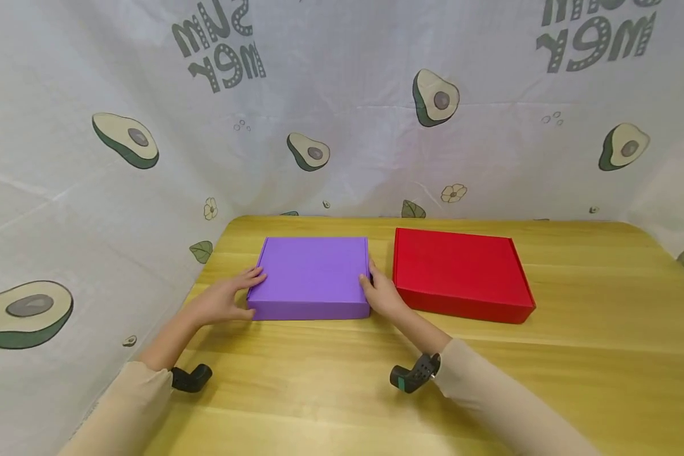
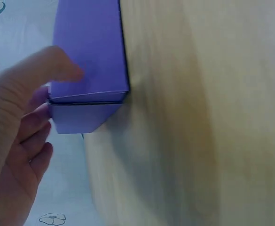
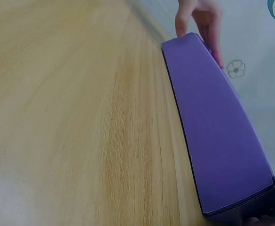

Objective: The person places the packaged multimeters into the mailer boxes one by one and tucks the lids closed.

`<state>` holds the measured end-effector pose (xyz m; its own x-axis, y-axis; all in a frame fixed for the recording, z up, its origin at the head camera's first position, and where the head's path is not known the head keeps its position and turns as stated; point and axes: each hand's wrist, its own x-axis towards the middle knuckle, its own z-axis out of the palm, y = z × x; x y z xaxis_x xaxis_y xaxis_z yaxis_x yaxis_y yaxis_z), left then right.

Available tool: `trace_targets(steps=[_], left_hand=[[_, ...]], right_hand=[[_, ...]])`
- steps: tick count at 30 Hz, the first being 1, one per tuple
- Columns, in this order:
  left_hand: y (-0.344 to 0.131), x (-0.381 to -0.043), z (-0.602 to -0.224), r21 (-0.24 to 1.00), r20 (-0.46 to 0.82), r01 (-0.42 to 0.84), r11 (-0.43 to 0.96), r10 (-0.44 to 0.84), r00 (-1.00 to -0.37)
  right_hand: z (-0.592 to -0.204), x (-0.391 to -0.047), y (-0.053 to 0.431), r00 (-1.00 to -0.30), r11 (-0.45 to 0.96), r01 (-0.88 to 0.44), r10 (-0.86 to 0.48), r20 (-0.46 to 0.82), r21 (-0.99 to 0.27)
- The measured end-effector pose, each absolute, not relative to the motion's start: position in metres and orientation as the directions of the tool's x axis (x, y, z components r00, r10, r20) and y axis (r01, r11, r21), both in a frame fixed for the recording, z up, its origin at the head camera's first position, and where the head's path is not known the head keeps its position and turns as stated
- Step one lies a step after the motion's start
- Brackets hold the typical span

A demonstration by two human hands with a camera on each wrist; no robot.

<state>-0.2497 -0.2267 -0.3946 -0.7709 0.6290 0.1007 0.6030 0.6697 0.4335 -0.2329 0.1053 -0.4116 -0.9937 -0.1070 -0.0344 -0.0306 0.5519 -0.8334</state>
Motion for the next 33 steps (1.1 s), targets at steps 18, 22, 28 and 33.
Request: trace_targets(steps=[18,22,28,33], left_hand=[[-0.215,-0.253,-0.379,0.198,0.057,0.641,0.741,0.644,-0.763],[-0.210,-0.249,-0.376,0.091,0.067,0.654,0.751,0.650,-0.757],[-0.206,-0.246,-0.378,-0.029,0.114,0.692,0.721,0.690,-0.714],[-0.206,-0.245,-0.381,-0.075,0.158,0.706,0.704,0.707,-0.689]], right_hand=[[-0.411,-0.235,0.107,-0.994,0.561,-0.028,-0.105,-0.038,-0.827],[-0.412,-0.234,0.107,-0.994,0.566,-0.030,-0.107,-0.037,-0.824],[-0.412,-0.234,0.108,-0.993,0.570,-0.034,-0.112,-0.037,-0.821],[-0.413,-0.235,0.108,-0.993,0.567,-0.033,-0.110,-0.036,-0.823]])
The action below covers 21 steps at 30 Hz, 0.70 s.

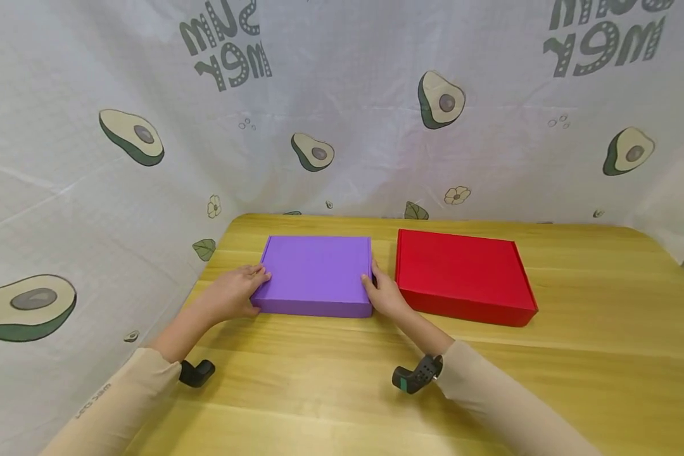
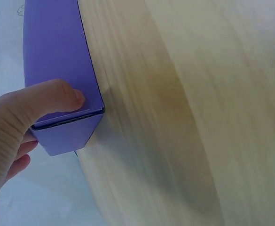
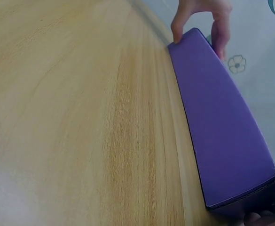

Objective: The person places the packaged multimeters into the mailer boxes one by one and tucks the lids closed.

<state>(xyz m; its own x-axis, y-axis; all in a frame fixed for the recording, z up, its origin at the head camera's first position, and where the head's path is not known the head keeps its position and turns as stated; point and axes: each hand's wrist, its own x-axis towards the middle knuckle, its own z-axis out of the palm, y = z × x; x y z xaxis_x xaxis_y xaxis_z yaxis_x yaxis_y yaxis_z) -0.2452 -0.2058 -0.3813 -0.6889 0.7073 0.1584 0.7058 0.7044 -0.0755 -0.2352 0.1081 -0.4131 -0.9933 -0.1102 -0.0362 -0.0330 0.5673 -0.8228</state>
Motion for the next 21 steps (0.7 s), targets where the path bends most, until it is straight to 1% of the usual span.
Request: trace_targets(steps=[5,13,21], left_hand=[[-0.2071,-0.2448,-0.3836,-0.120,0.169,0.701,0.703,0.710,-0.684],[-0.2058,-0.2438,-0.3834,-0.182,0.175,0.725,0.664,0.748,-0.641],[-0.2028,-0.2396,-0.3877,-0.192,0.186,0.722,0.665,0.747,-0.638]], right_hand=[[-0.4147,-0.2358,0.1085,-0.993,0.569,-0.032,-0.109,-0.037,-0.822],[-0.4126,-0.2356,0.1104,-0.992,0.558,-0.026,-0.114,-0.045,-0.829],[-0.4136,-0.2360,0.1116,-0.992,0.548,-0.031,-0.121,-0.042,-0.836]])
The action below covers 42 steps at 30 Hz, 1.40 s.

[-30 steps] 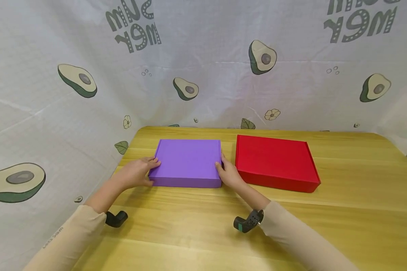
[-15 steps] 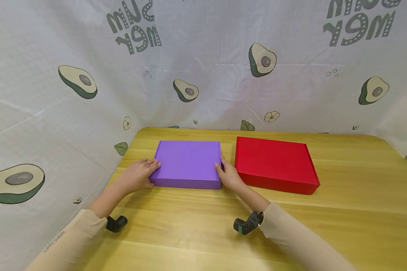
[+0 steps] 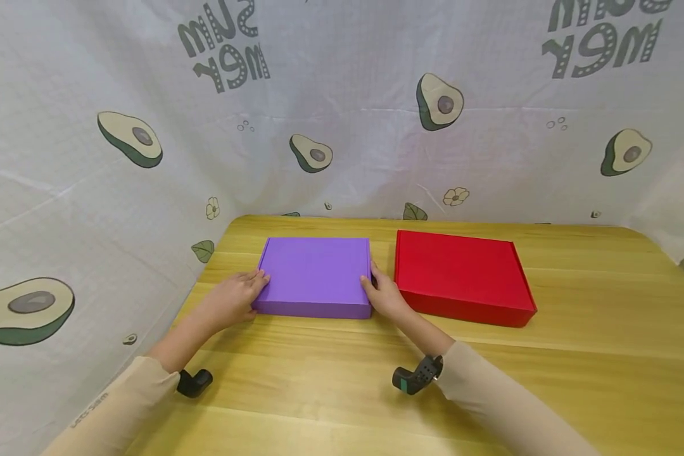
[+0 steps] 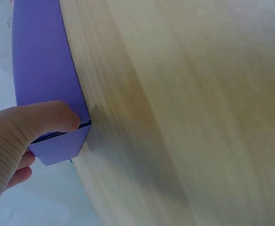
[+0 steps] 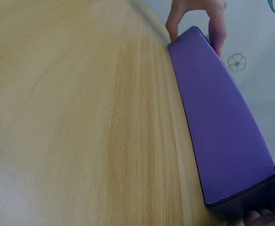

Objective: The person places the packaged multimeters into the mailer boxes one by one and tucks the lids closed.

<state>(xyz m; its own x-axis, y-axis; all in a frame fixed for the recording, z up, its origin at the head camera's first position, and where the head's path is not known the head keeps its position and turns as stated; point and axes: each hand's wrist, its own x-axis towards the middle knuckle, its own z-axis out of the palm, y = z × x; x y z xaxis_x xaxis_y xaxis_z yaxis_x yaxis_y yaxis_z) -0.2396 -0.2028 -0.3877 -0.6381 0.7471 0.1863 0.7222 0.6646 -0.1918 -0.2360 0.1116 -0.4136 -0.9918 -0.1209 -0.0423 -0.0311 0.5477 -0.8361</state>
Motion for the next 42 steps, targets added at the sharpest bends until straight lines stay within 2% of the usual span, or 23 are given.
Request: trace_targets(steps=[6,27,35,42], left_hand=[[-0.201,-0.237,-0.394,-0.227,0.195,0.707,0.670,0.743,-0.640],[-0.202,-0.236,-0.396,-0.226,0.204,0.712,0.665,0.747,-0.633],[-0.205,-0.240,-0.383,-0.197,0.121,0.740,0.643,0.765,-0.633],[-0.200,-0.240,-0.372,-0.172,0.034,0.706,0.687,0.720,-0.693]], right_hand=[[-0.413,-0.235,0.113,-0.991,0.548,-0.017,-0.118,-0.058,-0.836],[-0.414,-0.234,0.112,-0.990,0.545,-0.010,-0.123,-0.068,-0.838],[-0.413,-0.235,0.110,-0.988,0.550,-0.015,-0.138,-0.073,-0.835],[-0.411,-0.235,0.110,-0.988,0.559,-0.013,-0.134,-0.075,-0.829]])
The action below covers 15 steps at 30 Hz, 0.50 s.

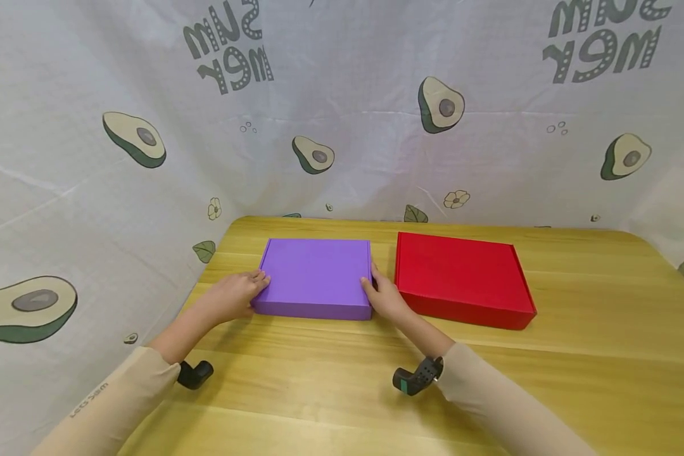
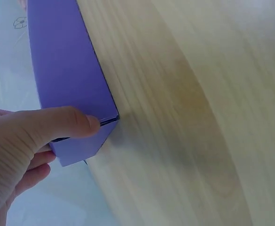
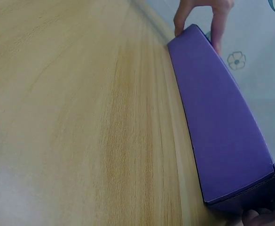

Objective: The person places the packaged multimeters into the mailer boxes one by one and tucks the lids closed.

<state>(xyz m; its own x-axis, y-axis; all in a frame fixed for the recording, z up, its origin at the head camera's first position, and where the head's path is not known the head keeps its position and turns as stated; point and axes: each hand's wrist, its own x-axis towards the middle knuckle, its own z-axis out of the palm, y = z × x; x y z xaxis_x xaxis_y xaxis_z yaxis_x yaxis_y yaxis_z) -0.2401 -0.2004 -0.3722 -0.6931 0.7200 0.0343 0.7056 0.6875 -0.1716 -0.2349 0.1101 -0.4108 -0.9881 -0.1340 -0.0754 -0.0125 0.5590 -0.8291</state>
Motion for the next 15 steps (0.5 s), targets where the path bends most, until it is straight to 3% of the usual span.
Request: trace_targets(steps=[5,8,15], left_hand=[[-0.205,-0.239,-0.373,-0.140,0.058,0.695,0.705,0.707,-0.705],[-0.203,-0.242,-0.369,-0.041,0.058,0.685,0.728,0.686,-0.725],[-0.163,-0.283,-0.346,0.146,0.063,0.614,0.776,0.612,-0.789]], right_hand=[[-0.409,-0.238,0.108,-0.989,0.596,-0.053,-0.141,-0.040,-0.801],[-0.405,-0.238,0.104,-0.988,0.637,-0.098,-0.157,-0.004,-0.764],[-0.372,-0.253,0.103,-0.964,0.737,-0.237,-0.260,0.057,-0.633]])
